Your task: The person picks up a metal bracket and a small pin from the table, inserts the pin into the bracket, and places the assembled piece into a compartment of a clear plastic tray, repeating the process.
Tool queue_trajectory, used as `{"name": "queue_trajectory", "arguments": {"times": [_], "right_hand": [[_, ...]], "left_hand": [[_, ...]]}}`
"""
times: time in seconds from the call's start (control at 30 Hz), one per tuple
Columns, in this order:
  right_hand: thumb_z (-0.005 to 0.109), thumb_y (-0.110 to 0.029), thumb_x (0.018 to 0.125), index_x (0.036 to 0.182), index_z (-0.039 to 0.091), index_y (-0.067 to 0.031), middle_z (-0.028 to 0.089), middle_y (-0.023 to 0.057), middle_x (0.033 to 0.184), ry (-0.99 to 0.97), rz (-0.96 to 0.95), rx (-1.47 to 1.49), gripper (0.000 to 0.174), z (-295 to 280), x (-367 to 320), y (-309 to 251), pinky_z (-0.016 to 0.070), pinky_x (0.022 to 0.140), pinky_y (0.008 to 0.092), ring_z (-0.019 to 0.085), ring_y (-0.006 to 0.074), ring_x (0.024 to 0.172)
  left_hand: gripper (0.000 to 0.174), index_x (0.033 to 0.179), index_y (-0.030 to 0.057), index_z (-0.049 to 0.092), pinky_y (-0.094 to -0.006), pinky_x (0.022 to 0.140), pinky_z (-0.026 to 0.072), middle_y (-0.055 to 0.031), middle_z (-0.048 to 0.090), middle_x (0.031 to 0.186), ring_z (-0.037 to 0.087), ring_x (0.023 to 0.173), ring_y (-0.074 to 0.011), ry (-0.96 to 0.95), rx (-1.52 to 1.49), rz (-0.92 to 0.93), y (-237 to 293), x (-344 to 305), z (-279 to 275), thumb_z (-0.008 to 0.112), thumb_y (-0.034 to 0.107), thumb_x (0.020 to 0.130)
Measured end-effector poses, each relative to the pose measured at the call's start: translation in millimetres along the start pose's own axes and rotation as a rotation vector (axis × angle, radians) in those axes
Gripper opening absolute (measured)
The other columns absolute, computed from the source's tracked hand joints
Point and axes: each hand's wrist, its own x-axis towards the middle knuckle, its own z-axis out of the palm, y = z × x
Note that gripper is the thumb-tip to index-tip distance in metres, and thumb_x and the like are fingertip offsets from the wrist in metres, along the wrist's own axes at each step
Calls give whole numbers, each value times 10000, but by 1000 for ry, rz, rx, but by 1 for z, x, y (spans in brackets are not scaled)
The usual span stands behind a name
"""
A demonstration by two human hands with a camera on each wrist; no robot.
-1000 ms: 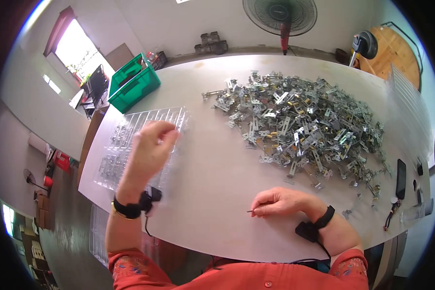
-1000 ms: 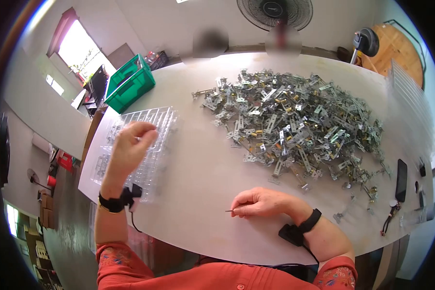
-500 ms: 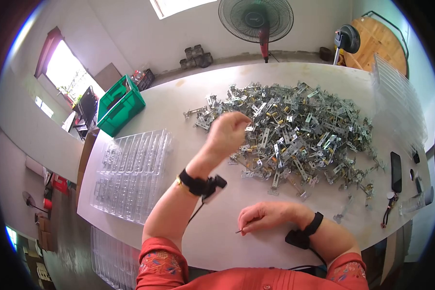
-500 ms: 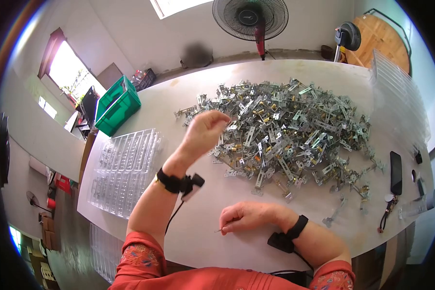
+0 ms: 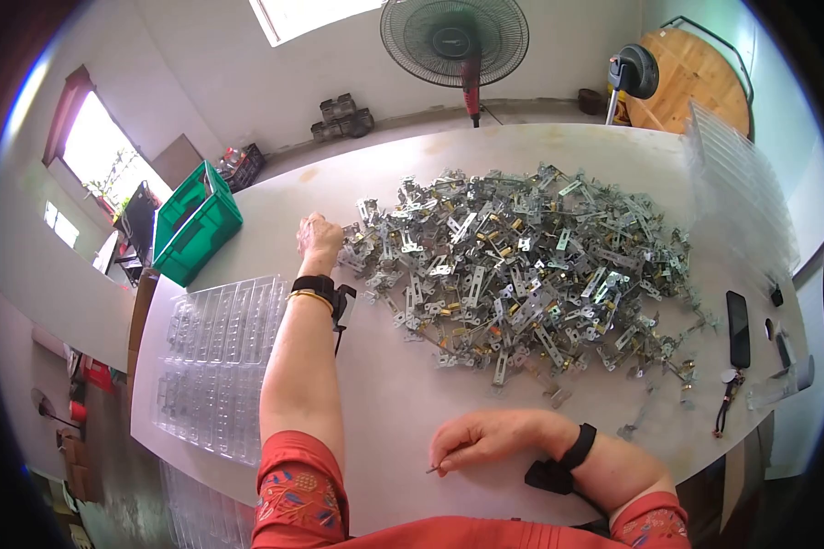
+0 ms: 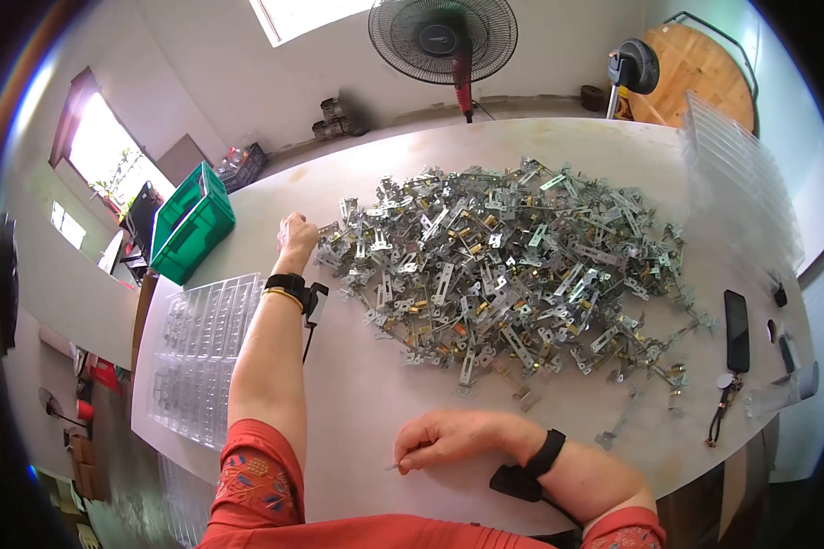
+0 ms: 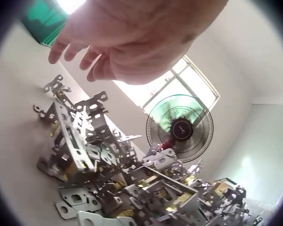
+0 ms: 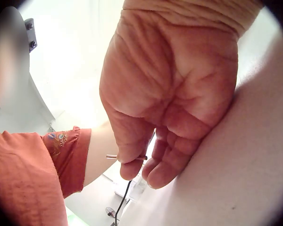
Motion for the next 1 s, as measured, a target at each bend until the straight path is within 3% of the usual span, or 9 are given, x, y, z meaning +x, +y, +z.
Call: {"name": "queue_trajectory", "arguments": {"times": [0.23,0.33,0.4,0.5,0.6,0.7,0.83,0.9,1.0], "right_hand": [[589,-198,1024,1087,676,-15,622,56,1139,-16,11,43,212,0,1,1,456,965,295,578,151,1095],[587,-196,1026,1086,673,-8,620,54,1138,-23,22,69,215,1,1,1,452,971,294,576,150,1095],[585,-190,1026,1089,671,-4,619,53,1142,-11,21,92,215,1,1,2,448,976,292,572,146,1101],[585,-186,1025,1096,671,-5,620,52,1147,-18,14,106,213,1,2,5,445,981,291,568,143,1109],[585,-183,1025,1104,673,-5,620,51,1150,-11,28,103,214,1,2,5,442,985,291,566,142,1112],[588,-183,1024,1111,674,-7,621,51,1153,-5,37,107,215,1,2,7,442,984,290,564,139,1114],[592,-185,1022,1113,675,-9,623,51,1144,-6,19,98,215,1,2,8,445,977,291,568,138,1108],[593,-188,1022,1122,671,-12,628,47,1128,8,43,91,217,2,1,5,452,967,293,578,138,1089],[590,-188,1023,1131,669,-17,630,40,1112,18,48,122,217,3,1,6,456,959,291,582,131,1071]], "left_hand": [[406,1221,69,677,-472,1045,466,-213,632,1295,589,1237,-366,-72,-15,20,-22,26,31,565,174,845],[318,1070,41,737,-453,965,516,-224,709,1124,682,1091,-355,-126,23,42,-20,24,26,571,159,824],[259,929,3,756,-425,843,562,-218,739,952,732,921,-346,-137,-35,-61,-8,8,9,596,162,802],[285,948,-90,719,-413,713,571,-243,726,878,737,844,-352,-242,-100,-179,-15,21,18,614,116,782],[227,862,-114,694,-387,588,544,-201,698,780,708,685,-299,-189,-263,-169,-35,31,35,621,88,790],[183,825,-82,690,-363,554,516,-159,666,730,651,613,-251,-268,-248,-235,-37,34,31,656,91,779],[184,798,-69,682,-350,532,500,-142,649,713,614,582,-227,-214,-233,-188,-45,36,36,680,114,777],[287,928,-38,734,-378,853,541,-235,731,984,711,973,-345,-31,-300,-102,-40,18,29,660,207,797],[298,943,-44,706,-395,831,545,-224,726,972,713,911,-331,160,-377,-105,-21,-3,12,681,229,825]]}}
